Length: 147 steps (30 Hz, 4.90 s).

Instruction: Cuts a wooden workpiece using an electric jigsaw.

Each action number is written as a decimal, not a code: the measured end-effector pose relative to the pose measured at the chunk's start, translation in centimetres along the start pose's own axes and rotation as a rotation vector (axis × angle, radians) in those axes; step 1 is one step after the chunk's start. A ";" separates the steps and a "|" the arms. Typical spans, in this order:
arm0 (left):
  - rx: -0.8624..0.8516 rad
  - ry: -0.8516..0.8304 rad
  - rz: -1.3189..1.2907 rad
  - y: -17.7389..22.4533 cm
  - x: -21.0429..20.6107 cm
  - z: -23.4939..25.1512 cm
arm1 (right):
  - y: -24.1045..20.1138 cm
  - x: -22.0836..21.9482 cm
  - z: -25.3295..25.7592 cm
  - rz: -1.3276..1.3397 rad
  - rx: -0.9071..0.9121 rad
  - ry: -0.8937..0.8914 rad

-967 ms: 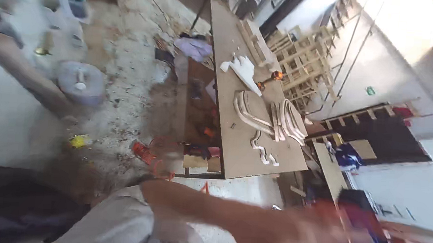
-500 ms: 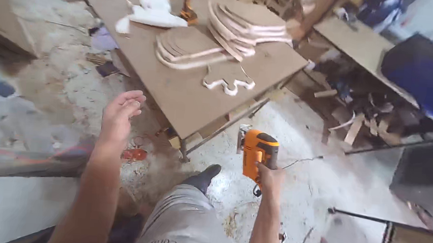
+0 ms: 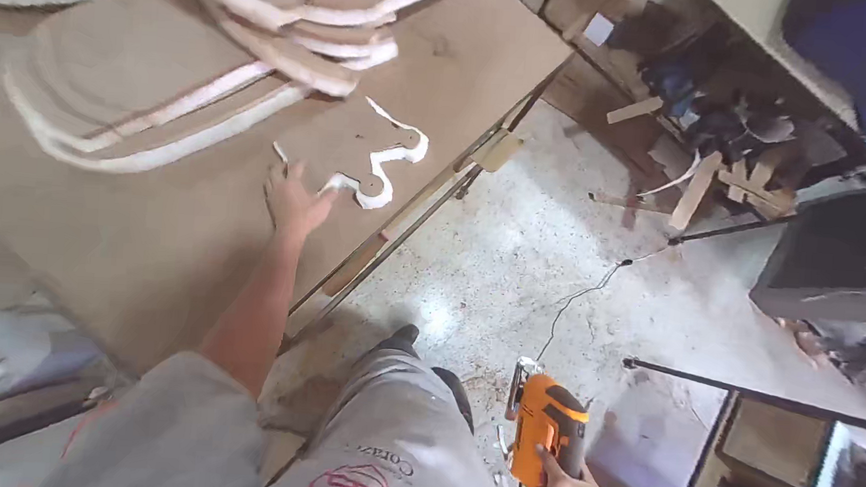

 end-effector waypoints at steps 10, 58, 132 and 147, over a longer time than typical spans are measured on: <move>-0.102 0.032 0.028 22.5 -15.1 12.0 | -12.6 -1.8 20.8 0.076 -0.076 -0.012; 0.200 0.097 0.091 48.6 -34.1 42.4 | -100.4 -29.5 40.6 -0.553 1.208 -1.059; 0.261 0.035 -0.117 47.6 -35.4 41.6 | -101.9 -31.7 41.0 -0.653 1.245 -1.003; 0.232 0.066 -0.119 47.7 -35.3 41.6 | -101.5 -31.8 40.7 -0.620 1.209 -0.998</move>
Point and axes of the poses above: each hand's wrist, its own z-axis towards the middle knuckle, its own x-axis out of the back of the hand, y = z × x, the point moved 9 cm from there along z, towards the middle knuckle, and after that the axes turned 9 degrees about -x, right-handed, at the moved point
